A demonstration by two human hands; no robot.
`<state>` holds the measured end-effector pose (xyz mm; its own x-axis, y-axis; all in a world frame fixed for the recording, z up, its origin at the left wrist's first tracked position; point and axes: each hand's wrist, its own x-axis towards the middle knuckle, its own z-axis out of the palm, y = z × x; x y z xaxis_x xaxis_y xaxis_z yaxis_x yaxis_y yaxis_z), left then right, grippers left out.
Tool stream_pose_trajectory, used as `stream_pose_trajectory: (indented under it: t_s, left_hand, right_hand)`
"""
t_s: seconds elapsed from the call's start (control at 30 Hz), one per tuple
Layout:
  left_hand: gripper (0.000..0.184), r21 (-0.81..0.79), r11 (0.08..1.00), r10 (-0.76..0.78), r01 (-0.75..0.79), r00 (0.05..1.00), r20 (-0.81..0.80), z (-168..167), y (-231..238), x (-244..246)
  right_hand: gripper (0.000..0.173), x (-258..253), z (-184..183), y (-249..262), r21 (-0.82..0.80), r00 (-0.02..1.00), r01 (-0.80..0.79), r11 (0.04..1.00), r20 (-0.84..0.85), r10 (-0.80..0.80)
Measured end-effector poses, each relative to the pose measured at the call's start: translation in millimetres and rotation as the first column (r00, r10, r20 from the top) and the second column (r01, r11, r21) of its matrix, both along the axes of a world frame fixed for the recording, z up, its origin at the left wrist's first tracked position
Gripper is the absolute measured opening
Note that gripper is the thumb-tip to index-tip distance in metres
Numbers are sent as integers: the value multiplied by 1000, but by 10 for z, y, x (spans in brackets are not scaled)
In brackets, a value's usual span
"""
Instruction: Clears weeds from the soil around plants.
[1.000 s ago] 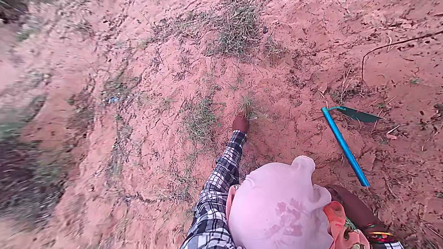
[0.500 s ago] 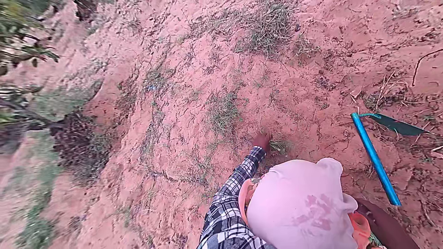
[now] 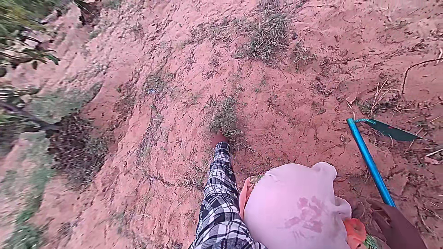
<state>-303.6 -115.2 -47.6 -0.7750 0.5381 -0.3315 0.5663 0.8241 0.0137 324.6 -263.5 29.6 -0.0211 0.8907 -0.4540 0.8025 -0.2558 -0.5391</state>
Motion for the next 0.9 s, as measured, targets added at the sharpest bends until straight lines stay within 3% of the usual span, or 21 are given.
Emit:
stream_pose_trajectory:
  t_s: [0.13,0.27,0.4,0.5,0.6,0.7,0.8,0.9]
  left_hand:
    - [60,24,960,-276,278,958,-72,-116,-262,512]
    - [63,31,864,-501,502,865,-30,-184,-305,991]
    - [58,51,814,-578,579,815,-30,-222,244,714]
    - [80,5,878,-476,478,875,-91,-93,671,259]
    - [78,-22,972,-235,234,965,-116,43,695,-125]
    - [83,-12,1000,-24,23,994,-110,40,377,-307]
    - [76,-9,985,168,-170,981,-96,-84,-185,-471]
    - [68,-75,968,239,-241,970,-34,-231,-676,-628]
  right_hand:
    - [41,253,-357,84,177,975,167,970,115,-189]
    - [75,211,-633,172,-98,937,285,954,240,-255]
    - [68,185,-728,216,-130,942,280,951,228,-246]
    - [64,171,-641,372,-131,936,320,938,196,-292]
    - [66,205,-620,557,-185,927,349,919,211,-309]
    - [60,212,-541,749,-272,931,335,902,243,-272]
    - [49,193,-558,816,-282,939,297,912,259,-225]
    - [50,193,-585,774,-268,939,280,922,275,-205]
